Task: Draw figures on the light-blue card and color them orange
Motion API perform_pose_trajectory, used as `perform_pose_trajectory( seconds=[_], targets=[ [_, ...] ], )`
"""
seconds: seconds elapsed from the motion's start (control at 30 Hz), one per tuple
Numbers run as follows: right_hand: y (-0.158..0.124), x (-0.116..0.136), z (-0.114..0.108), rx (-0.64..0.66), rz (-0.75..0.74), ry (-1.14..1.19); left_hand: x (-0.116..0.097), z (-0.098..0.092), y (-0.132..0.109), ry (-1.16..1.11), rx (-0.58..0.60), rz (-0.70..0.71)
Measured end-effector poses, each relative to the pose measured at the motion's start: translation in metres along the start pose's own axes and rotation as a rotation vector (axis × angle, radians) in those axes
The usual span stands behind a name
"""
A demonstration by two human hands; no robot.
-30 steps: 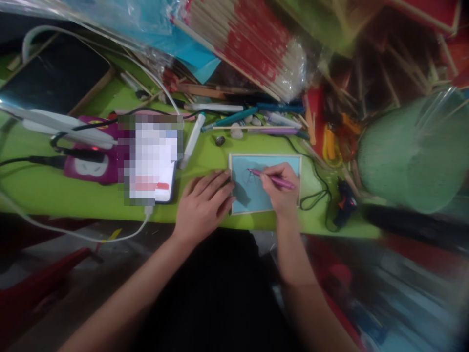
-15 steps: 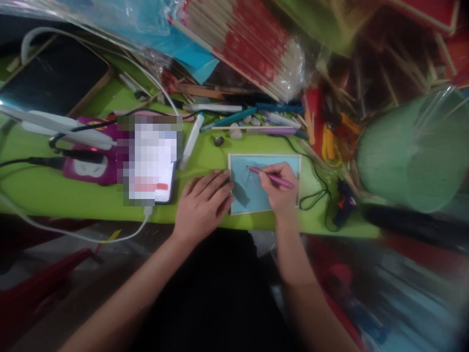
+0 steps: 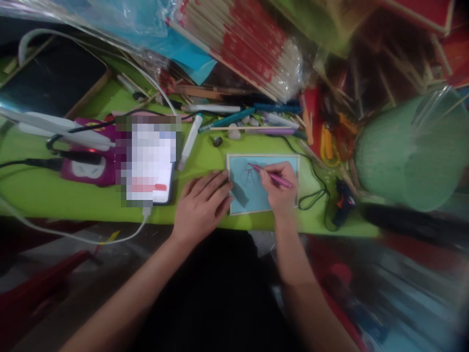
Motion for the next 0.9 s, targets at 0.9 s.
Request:
perform_pose_trajectory(
  seconds=[0.9],
  targets=[
    [0.0005, -0.001, -0.0064, -0.045, -0.05, -0.099, -0.0004, 0.0012, 0.0002, 0.017, -0.002, 0.008]
  ],
)
Point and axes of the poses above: each hand's wrist, its own y-axis towards the middle knuckle, its own z-axis out of the palm, x = y × z, the point moved 5 cm from there along y, towards the middle knuckle
